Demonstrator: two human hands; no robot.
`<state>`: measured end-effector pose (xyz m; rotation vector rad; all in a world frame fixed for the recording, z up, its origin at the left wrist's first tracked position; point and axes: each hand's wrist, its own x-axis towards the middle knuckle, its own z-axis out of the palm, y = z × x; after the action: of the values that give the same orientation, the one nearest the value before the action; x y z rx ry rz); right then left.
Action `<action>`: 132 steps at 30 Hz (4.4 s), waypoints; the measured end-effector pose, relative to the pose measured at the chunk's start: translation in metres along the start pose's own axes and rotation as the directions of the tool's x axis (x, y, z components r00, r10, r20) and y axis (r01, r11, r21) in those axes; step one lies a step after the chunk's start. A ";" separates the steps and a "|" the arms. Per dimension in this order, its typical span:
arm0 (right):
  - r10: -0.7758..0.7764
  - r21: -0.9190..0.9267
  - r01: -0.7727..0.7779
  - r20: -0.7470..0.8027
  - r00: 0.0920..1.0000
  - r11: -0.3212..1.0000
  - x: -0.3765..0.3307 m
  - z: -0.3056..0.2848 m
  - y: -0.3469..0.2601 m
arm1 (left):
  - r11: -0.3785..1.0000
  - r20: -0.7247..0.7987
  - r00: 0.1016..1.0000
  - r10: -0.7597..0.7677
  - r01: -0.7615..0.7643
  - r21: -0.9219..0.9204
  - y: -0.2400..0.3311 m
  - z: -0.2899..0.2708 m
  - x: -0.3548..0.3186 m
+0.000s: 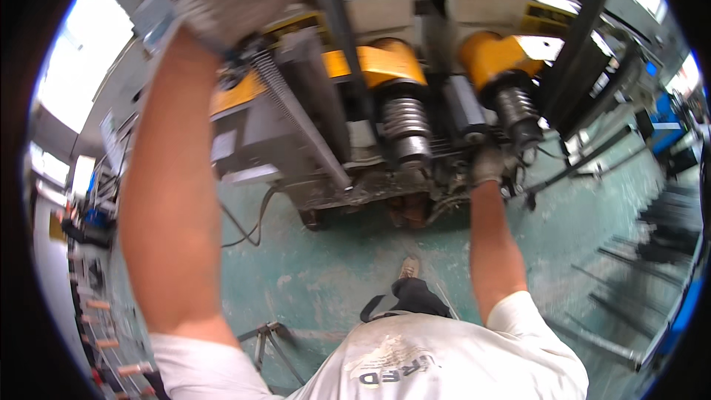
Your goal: The person repeatedly feeds bundles of long metal rods into a bending machine, operates the machine to bend them, and then stacks the finished rods on a nearby rack. The process is repeated continuously throughout the clip.
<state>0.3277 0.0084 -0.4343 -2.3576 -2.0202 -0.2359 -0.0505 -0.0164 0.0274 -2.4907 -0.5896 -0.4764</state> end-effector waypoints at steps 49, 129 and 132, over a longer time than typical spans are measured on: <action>-0.108 0.193 -0.321 -0.958 -0.265 -0.927 -1.094 -0.644 0.021 | 0.162 -0.684 -0.170 0.709 0.984 -0.078 1.319 -0.444 -0.025; -0.675 0.703 0.703 0.573 -0.466 0.111 -1.140 -0.055 -0.693 | -0.835 -0.709 -0.516 -0.480 0.518 0.188 0.958 -0.479 -0.744; -0.728 0.815 0.532 0.506 -0.463 0.228 -1.142 -0.018 -0.685 | -0.760 -0.591 -0.588 -0.552 0.647 0.066 0.954 -0.451 -0.745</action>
<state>-0.5157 -1.0053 -0.6213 -0.1319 -3.3850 1.8983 -0.2987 -1.2308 -0.3363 -0.0644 -2.5457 -0.8301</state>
